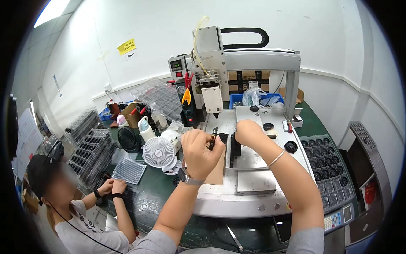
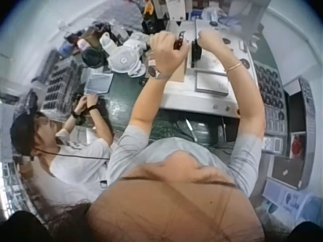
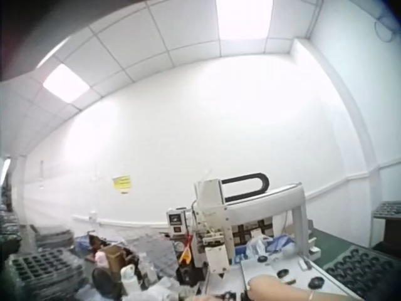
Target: Operating an automated machine to assemble and test electronic components at a workbench.
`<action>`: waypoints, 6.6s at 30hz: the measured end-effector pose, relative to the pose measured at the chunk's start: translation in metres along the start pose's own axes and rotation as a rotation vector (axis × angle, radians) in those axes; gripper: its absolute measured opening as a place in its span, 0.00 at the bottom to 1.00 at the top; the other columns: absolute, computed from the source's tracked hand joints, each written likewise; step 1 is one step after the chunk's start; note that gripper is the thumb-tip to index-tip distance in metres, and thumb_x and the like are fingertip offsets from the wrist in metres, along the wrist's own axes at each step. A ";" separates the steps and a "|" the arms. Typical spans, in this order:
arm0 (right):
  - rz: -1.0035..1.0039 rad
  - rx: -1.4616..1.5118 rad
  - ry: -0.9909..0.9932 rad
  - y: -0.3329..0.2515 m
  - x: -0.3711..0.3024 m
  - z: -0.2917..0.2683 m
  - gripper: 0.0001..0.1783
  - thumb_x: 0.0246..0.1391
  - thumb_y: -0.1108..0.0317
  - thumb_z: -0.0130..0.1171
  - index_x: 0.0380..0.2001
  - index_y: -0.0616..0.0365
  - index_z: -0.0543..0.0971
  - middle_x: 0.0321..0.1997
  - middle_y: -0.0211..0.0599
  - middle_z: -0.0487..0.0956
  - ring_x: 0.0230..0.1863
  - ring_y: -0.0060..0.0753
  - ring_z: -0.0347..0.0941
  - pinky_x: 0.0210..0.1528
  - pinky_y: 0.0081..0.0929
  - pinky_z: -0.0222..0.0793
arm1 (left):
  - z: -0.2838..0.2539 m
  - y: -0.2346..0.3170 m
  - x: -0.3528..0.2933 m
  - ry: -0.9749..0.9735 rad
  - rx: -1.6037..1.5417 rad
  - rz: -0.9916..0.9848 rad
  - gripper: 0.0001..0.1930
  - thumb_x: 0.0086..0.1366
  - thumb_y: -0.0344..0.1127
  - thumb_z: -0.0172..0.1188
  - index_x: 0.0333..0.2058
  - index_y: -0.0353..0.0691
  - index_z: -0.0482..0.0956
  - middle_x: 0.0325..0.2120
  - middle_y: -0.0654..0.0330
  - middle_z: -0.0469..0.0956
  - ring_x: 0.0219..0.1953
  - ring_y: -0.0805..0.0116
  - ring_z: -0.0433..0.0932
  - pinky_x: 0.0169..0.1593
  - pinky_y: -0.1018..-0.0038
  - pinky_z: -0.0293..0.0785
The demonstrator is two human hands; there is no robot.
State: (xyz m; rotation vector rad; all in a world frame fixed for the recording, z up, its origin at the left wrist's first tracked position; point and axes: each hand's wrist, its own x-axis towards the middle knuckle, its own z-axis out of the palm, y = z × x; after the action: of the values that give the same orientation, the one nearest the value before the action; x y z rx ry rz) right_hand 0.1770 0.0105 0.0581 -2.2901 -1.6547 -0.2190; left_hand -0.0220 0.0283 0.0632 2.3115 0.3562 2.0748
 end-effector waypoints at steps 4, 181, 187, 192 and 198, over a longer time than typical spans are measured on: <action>0.039 -0.136 -0.140 -0.034 0.002 -0.008 0.11 0.44 0.73 0.56 0.31 0.62 0.84 0.39 0.55 0.82 0.43 0.53 0.80 0.44 0.42 0.77 | -0.039 -0.001 -0.001 0.005 0.076 0.061 0.09 0.46 0.30 0.67 0.20 0.42 0.72 0.21 0.61 0.70 0.28 0.60 0.69 0.37 0.65 0.59; 0.119 0.213 0.072 -0.008 0.006 0.025 0.37 0.60 0.41 0.46 0.63 0.58 0.65 0.67 0.56 0.58 0.70 0.58 0.51 0.67 0.56 0.47 | 0.002 -0.061 -0.072 0.145 -0.574 -0.695 0.06 0.64 0.27 0.60 0.32 0.38 0.70 0.25 0.71 0.68 0.27 0.84 0.64 0.30 0.83 0.62; -0.147 0.004 -0.286 0.036 -0.155 -0.099 0.10 0.47 0.68 0.62 0.35 0.57 0.78 0.26 0.45 0.79 0.31 0.48 0.76 0.35 0.43 0.69 | -0.191 -0.096 -0.167 0.043 -0.050 -0.851 0.06 0.62 0.25 0.59 0.31 0.37 0.69 0.26 0.66 0.67 0.29 0.78 0.65 0.34 0.78 0.63; 0.170 -0.177 -0.538 0.110 -0.261 -0.073 0.18 0.37 0.55 0.70 0.24 0.57 0.76 0.22 0.44 0.77 0.27 0.49 0.75 0.30 0.40 0.68 | -0.252 -0.121 -0.242 -0.646 0.768 -0.662 0.11 0.54 0.30 0.64 0.33 0.34 0.73 0.33 0.47 0.74 0.38 0.47 0.74 0.40 0.56 0.69; 0.146 -0.048 -0.486 0.136 -0.251 -0.070 0.29 0.27 0.44 0.74 0.17 0.55 0.72 0.18 0.42 0.73 0.23 0.49 0.72 0.27 0.39 0.64 | -0.234 -0.102 -0.200 -0.759 0.728 -0.603 0.20 0.53 0.37 0.68 0.42 0.32 0.75 0.38 0.45 0.73 0.42 0.45 0.72 0.48 0.57 0.69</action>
State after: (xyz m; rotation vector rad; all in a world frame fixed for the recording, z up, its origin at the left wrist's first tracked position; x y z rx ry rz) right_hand 0.2287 -0.2779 0.0279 -2.6344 -1.6870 0.3636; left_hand -0.2871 0.0594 -0.1218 2.5887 1.6763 0.7644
